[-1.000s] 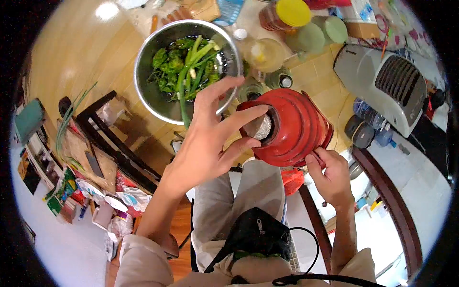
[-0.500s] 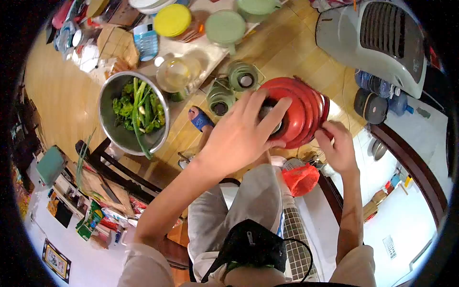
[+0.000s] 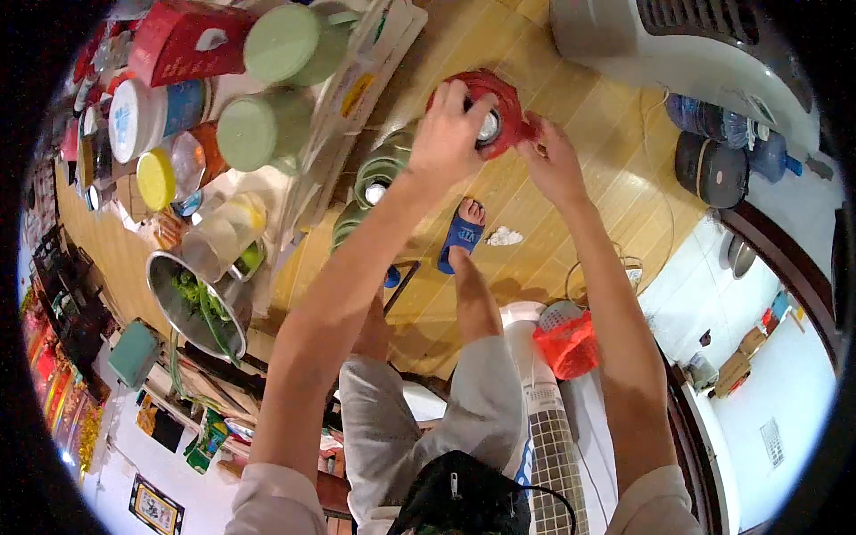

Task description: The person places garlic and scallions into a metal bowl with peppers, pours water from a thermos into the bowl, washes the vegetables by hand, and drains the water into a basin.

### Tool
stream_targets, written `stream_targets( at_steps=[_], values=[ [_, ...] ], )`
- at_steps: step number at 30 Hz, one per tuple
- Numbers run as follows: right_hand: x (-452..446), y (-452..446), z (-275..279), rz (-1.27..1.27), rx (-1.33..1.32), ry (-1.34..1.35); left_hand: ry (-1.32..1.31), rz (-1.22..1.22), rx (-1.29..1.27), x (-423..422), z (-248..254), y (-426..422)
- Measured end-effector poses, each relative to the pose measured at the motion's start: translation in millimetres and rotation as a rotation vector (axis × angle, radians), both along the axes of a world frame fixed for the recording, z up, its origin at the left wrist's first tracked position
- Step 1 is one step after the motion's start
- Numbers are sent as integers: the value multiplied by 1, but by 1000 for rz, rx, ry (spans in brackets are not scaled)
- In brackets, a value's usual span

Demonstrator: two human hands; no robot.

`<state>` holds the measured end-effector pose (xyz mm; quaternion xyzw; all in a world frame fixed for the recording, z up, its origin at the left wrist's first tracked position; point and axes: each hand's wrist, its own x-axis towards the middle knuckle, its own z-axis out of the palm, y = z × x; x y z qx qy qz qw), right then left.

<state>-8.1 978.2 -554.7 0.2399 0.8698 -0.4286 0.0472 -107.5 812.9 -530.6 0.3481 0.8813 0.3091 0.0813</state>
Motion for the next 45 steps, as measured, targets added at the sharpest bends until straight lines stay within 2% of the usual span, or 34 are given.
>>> stream_targets(
  at_steps=[3, 7, 9, 11, 13, 15, 18, 19, 20, 22, 23, 25, 26, 28, 29, 30, 32, 34, 36, 37, 40, 42, 44, 45],
  values=[
    [-11, -2, -14, -37, -151, 18, 1, 14, -19, -8, -30, 10],
    [-46, -24, -30, 17, -179, 51, 31, -22, -105, -24, -71, 4],
    [-64, -32, -40, 53, -155, -56, 14, -37, -149, -28, -89, 1],
    [-76, -40, -71, 35, -128, -72, 39, -17, -77, -32, -101, -6],
    [-87, -48, -80, 14, -100, -84, 27, 7, -110, -35, -100, -9],
    [-96, -54, -81, -34, -21, -228, 0, 83, -143, -33, -100, -10],
    [-100, -61, -64, -44, -101, -184, -27, 81, -167, -28, -93, -17],
    [-93, -62, -99, -147, -163, -101, -103, 77, -233, -28, -90, -14],
    [-99, -62, -96, -125, -169, -91, -94, 99, -237, -30, -87, -17],
    [-106, -53, -94, -44, 77, -246, -87, 101, -329, -26, -89, -10],
    [-114, -52, -96, -27, 75, -233, -77, 119, -332, -26, -80, -15],
    [-127, -38, -112, -84, 19, -469, -17, 235, -329, -12, -61, -16],
    [-130, -45, -105, -65, 23, -460, -12, 256, -328, -3, -44, -30],
    [-118, -52, -81, -150, -75, -150, -41, 285, -297, 25, -7, -44],
    [-112, -70, -39, 184, 307, -89, -145, 286, -205, 35, 26, -66],
    [-101, -79, -29, 199, 314, -90, -251, 284, -111, 47, 56, -86],
    [-86, -101, -10, 203, 299, 170, -198, 408, 217, 81, 92, -128],
    [-59, -158, 60, 244, -11, -89, -133, 573, 254, 104, 134, -179],
    [-37, -214, 120, 372, -240, -209, -88, 756, 218, 123, 162, -244],
    [-24, -243, 134, 362, -327, -262, 42, 1007, 127, 122, 184, -265],
    [-2, -318, 151, 420, -527, -404, 101, 1458, 75, 131, 171, -381],
    [3, -363, 154, 388, -583, -525, -124, 1683, 258, 129, 155, -448],
    [-11, -401, 161, 399, -527, -619, -693, 1845, 314, 117, 159, -492],
    [-16, -416, 159, 340, -646, -711, -815, 1590, 477, 118, 152, -512]
  ],
)
